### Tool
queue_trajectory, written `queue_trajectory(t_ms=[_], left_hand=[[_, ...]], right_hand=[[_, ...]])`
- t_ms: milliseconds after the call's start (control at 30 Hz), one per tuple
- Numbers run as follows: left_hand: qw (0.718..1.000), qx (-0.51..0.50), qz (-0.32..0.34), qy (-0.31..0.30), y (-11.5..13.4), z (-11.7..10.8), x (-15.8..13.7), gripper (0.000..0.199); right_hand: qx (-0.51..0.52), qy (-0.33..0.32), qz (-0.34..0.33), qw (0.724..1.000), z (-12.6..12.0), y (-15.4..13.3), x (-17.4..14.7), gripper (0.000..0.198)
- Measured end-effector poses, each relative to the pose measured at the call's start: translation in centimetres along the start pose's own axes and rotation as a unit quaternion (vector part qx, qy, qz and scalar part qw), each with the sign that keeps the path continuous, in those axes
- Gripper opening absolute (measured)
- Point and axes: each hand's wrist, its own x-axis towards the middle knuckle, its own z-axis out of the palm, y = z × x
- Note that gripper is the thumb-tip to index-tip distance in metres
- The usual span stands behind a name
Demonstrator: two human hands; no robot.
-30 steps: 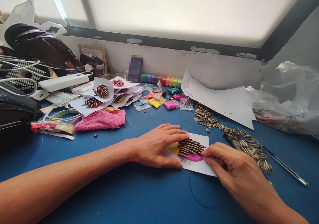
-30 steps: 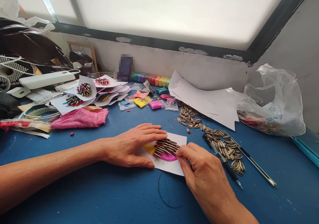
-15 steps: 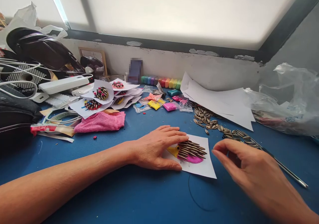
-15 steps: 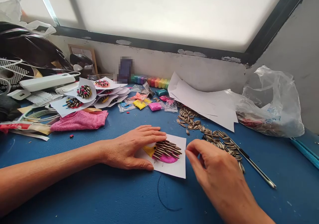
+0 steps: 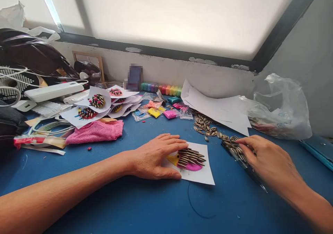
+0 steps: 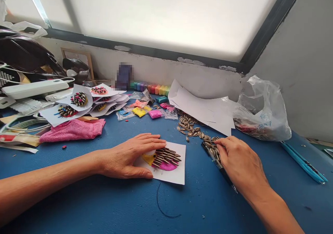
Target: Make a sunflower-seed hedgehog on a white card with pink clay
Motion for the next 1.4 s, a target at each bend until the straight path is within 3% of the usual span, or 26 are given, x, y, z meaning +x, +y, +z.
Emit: queue_trajectory(t_ms=[467, 767, 867, 1033, 1167, 1267, 1400], left_hand=[[1.0, 0.005, -0.017, -0.012, 0.1, 0.0, 0.0, 0.077], [1.0, 0.001, -0.017, -0.013, 0.0, 0.0, 0.0, 0.077], [1.0, 0.003, -0.011, -0.01, 0.1, -0.1, 0.1, 0.075], [1.0, 0.004, -0.011, -0.01, 0.0, -0.1, 0.1, 0.075], [1.0, 0.004, -0.012, -0.011, -0.1, 0.0, 0.0, 0.074], [1.0, 0.006, -0.012, -0.011, -0.1, 0.0, 0.0, 0.075], [1.0, 0.01, -0.005, -0.006, 0.0, -0.1, 0.1, 0.074]], right_hand=[[0.043, -0.033, -0.028, 0.998, 1.9, -0.2, 1.5, 0.031], [0.055, -0.016, 0.006, 0.998, -0.3, -1.0, 1.0, 0.027], [0.073, -0.022, -0.014, 0.997, -1.2, -1.8, 0.0, 0.03], [0.068, -0.129, -0.084, 0.986, -0.9, -3.5, -1.4, 0.02], [0.089, -0.184, -0.067, 0.977, 0.0, -4.5, -1.5, 0.021], [0.13, -0.157, -0.072, 0.976, 0.4, -4.7, -1.4, 0.025], [0.174, -0.073, -0.086, 0.978, 0.1, -4.8, -1.7, 0.028]])
